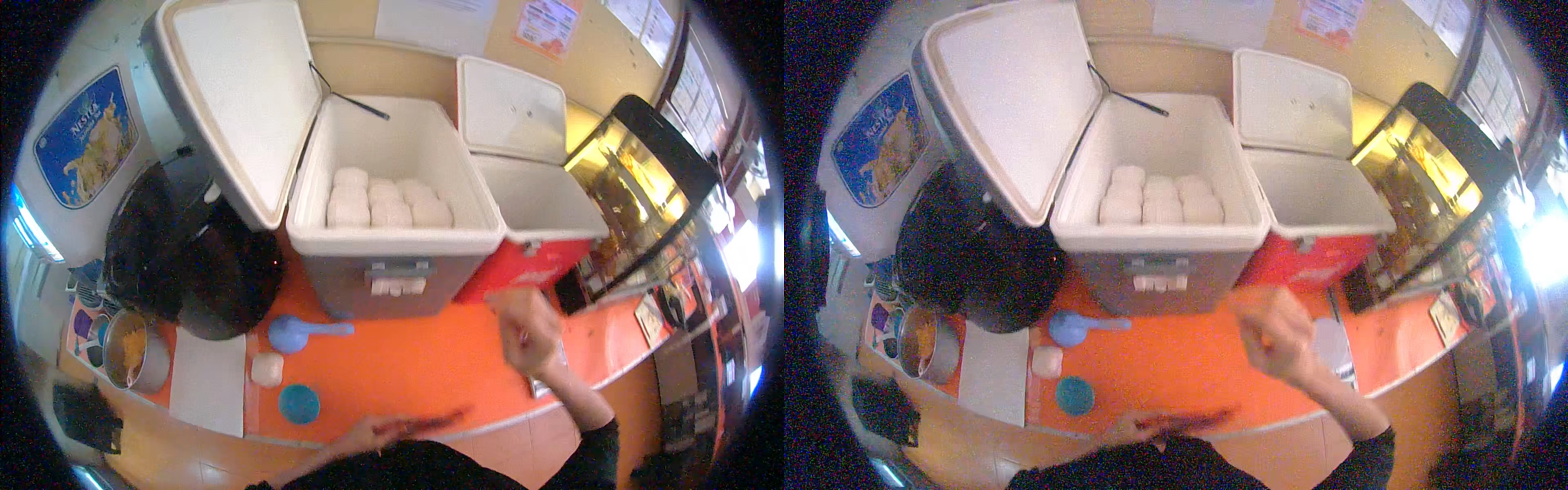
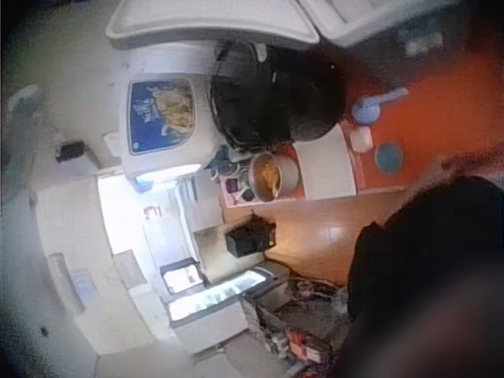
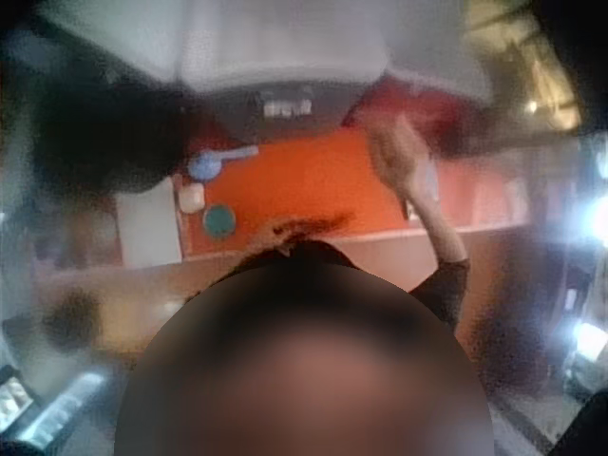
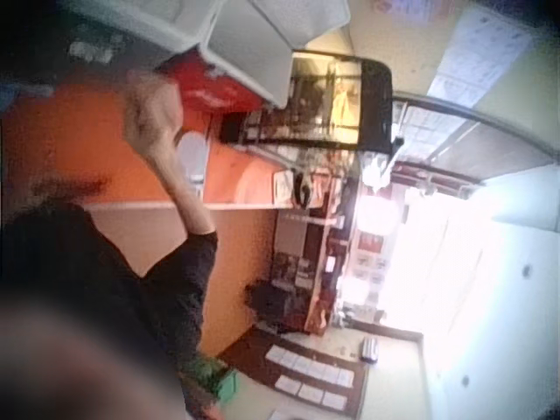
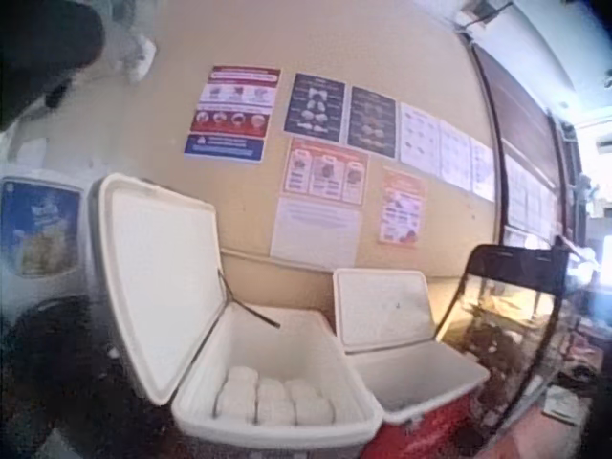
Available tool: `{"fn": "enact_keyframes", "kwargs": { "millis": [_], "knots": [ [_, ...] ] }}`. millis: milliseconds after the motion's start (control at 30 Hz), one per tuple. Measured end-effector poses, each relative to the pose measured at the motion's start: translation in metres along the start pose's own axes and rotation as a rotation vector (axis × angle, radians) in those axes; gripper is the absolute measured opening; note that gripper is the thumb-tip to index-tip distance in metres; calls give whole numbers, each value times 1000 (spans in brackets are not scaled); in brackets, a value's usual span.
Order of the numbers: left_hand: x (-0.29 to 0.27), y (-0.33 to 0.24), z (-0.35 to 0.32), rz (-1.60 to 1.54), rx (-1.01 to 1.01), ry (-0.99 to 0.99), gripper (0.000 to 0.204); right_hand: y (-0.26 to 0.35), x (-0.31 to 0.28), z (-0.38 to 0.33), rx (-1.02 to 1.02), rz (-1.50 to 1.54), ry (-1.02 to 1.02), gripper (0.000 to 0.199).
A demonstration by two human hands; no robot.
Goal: The person processes a food order by retrieving a receipt, wrapping rice balls in paper, and packing fried chicken and rice balls into takeaway boxes. They then place the boxes into a plastic bag and organize items on the counter.
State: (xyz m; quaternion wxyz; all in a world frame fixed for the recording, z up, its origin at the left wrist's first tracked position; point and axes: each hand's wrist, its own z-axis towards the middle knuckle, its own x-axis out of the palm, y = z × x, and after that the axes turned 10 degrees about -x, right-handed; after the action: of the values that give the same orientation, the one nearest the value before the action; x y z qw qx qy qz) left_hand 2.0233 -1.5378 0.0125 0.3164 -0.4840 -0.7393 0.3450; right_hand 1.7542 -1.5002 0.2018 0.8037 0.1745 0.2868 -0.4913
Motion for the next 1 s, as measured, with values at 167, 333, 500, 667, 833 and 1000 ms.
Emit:
{"fn": "enact_keyframes", "kwargs": {
  "millis": [167, 333, 500, 667, 833, 1000],
  "knots": [
    [0, -23, 47, -175, -36, -23, 30, -126, 59, 123, 136, 370, 226, 16],
    [-28, -38, 83, -368, -97, -147, 28, -190, 154, 175, 219, 359, 1083, 37],
    [-49, -38, 110, -510, -147, -191, 28, -203, 202, 147, -34, 474, 1211, 49],
    [-42, -28, 118, -587, -168, -169, 27, -177, 191, 140, -225, 574, 1275, 59],
    [-34, -15, 95, -655, -152, -200, 27, -161, 190, 147, -475, 400, 1379, 69],
    [-44, -5, 65, -851, -63, -350, 27, -168, 183, 156, -208, 537, 1689, 69]
  ]
}}
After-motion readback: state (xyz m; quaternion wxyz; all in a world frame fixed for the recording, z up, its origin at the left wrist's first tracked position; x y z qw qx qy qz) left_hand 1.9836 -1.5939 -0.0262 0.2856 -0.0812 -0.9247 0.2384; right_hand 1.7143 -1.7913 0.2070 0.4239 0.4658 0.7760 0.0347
